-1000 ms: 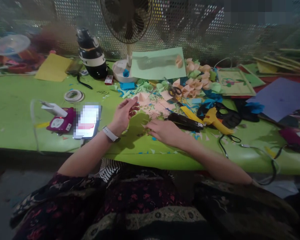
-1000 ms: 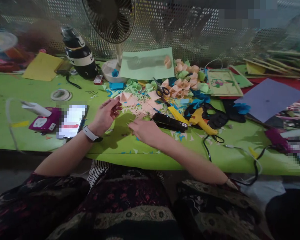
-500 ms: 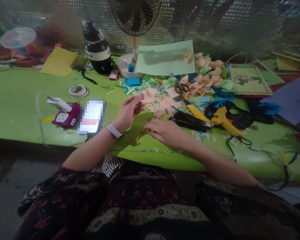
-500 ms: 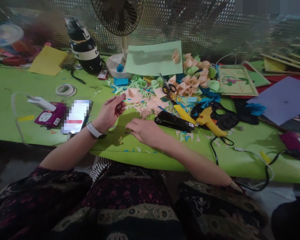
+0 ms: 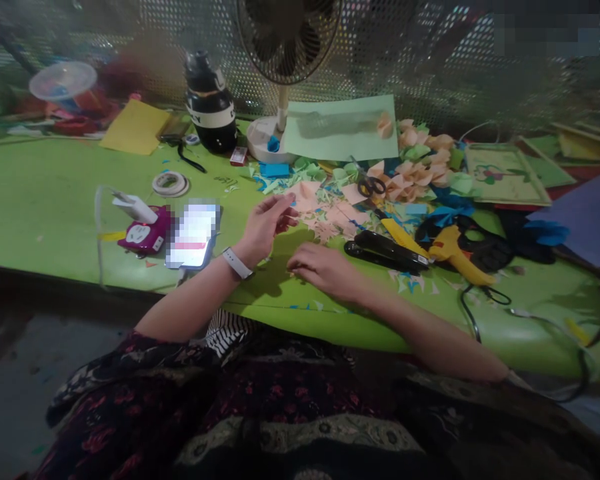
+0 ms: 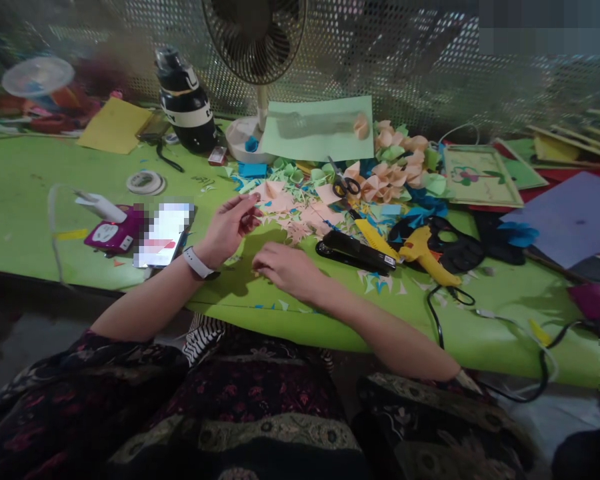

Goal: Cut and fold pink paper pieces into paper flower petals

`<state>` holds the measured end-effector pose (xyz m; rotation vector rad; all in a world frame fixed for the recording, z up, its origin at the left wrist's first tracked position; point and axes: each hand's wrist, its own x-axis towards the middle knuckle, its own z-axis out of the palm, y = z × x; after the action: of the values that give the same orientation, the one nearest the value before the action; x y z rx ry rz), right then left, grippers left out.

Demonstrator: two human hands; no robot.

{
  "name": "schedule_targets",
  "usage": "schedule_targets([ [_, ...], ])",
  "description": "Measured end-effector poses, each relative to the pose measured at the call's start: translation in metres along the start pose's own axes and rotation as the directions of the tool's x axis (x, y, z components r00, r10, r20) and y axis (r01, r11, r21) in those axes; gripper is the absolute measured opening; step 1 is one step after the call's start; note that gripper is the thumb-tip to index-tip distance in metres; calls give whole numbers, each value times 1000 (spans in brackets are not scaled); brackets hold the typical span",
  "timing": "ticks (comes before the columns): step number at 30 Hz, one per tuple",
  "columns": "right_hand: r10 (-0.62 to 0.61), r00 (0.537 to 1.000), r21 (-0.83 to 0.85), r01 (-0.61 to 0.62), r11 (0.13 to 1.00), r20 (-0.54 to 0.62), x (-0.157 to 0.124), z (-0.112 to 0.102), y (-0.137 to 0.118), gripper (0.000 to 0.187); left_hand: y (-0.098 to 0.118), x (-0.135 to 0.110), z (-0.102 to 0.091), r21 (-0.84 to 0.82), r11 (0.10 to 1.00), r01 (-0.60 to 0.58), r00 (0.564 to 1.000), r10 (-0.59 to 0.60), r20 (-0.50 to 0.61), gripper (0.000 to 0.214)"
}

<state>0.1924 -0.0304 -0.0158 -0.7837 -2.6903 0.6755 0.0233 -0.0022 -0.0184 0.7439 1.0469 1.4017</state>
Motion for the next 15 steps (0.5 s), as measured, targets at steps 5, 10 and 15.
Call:
schedule_targets([
  [5,71,949,159,-22,987,-308,-5,-28,7,11,-2,-5,0,155,981,-115,993,114,18,18],
  [10,245,911,310,-139,941,-333,-8,-42,7,12,-3,-8,1,172,981,-89,995,81,53,21],
  [15,266,893,372,-123,920,-364,-8,-41,9,13,0,-12,5,133,991,-29,997,19,76,31],
])
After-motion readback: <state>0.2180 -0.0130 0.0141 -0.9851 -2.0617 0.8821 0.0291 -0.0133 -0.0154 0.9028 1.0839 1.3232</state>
